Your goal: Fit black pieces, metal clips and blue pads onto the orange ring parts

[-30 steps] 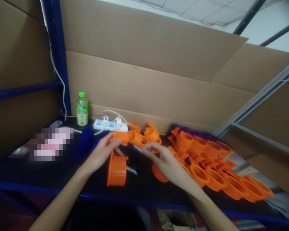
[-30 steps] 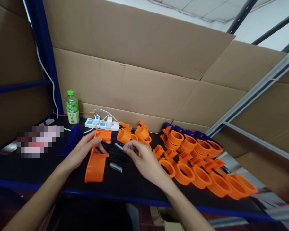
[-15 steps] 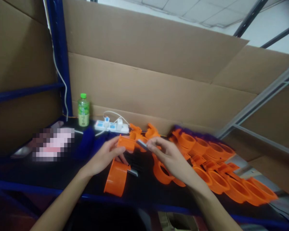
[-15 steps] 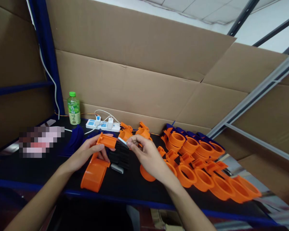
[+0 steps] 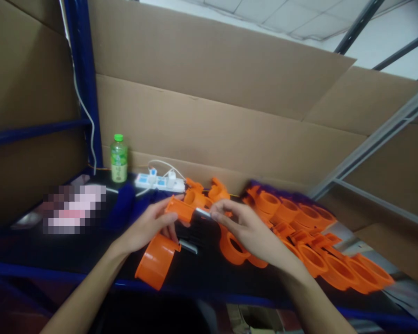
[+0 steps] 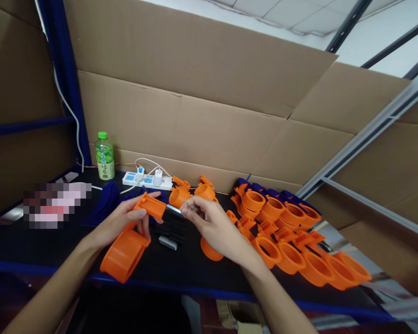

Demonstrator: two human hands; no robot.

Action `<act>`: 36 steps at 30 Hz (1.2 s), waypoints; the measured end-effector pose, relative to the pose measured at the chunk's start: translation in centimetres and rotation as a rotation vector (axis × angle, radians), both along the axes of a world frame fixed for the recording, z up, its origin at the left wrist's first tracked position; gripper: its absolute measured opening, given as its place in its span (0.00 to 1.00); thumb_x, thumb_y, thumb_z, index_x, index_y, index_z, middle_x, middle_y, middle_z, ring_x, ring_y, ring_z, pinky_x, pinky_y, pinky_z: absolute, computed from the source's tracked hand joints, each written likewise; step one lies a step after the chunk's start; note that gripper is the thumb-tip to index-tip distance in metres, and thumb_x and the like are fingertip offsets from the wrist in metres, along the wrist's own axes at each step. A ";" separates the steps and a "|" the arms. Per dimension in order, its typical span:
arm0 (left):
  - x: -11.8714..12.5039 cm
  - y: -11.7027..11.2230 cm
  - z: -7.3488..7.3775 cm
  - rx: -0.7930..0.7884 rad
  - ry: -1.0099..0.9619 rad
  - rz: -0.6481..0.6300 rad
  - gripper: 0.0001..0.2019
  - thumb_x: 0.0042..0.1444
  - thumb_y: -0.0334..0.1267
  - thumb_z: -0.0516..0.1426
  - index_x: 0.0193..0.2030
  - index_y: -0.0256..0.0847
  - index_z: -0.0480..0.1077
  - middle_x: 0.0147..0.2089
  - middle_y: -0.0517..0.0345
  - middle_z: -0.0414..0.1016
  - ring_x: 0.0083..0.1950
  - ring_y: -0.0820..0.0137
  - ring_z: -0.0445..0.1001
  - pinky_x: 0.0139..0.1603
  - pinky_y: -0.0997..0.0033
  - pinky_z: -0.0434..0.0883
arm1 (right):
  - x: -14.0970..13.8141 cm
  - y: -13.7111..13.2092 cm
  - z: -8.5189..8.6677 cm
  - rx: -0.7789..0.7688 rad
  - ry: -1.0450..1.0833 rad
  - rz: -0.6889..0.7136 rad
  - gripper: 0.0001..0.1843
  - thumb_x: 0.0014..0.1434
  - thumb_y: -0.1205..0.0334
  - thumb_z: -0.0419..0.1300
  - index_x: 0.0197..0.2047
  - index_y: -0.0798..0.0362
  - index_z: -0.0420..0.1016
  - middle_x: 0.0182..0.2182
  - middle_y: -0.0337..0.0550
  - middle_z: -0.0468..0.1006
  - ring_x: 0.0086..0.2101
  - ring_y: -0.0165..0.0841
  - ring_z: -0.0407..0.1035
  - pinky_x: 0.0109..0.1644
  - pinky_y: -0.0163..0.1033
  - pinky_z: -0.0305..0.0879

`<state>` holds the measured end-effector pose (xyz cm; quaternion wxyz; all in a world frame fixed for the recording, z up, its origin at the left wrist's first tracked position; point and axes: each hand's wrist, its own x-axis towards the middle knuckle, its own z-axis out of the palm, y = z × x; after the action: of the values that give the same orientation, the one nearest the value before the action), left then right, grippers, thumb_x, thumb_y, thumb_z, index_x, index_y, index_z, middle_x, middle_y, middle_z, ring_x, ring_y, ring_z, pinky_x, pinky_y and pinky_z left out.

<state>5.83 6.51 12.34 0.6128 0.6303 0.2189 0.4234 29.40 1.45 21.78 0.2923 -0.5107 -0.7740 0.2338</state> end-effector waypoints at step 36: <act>0.1 -0.6 0.2 0.025 0.058 -0.056 0.36 0.64 0.45 0.59 0.76 0.45 0.50 0.49 0.46 0.81 0.33 0.69 0.81 0.34 0.72 0.76 | -0.3 -1.8 0.2 0.113 -0.069 -0.096 0.12 0.68 0.54 0.55 0.35 0.51 0.70 0.31 0.40 0.75 0.31 0.32 0.68 0.35 0.36 0.62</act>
<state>5.89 5.90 12.57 0.6100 0.6557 0.2134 0.3904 29.11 -0.38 21.99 0.3048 -0.5374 -0.7703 0.1579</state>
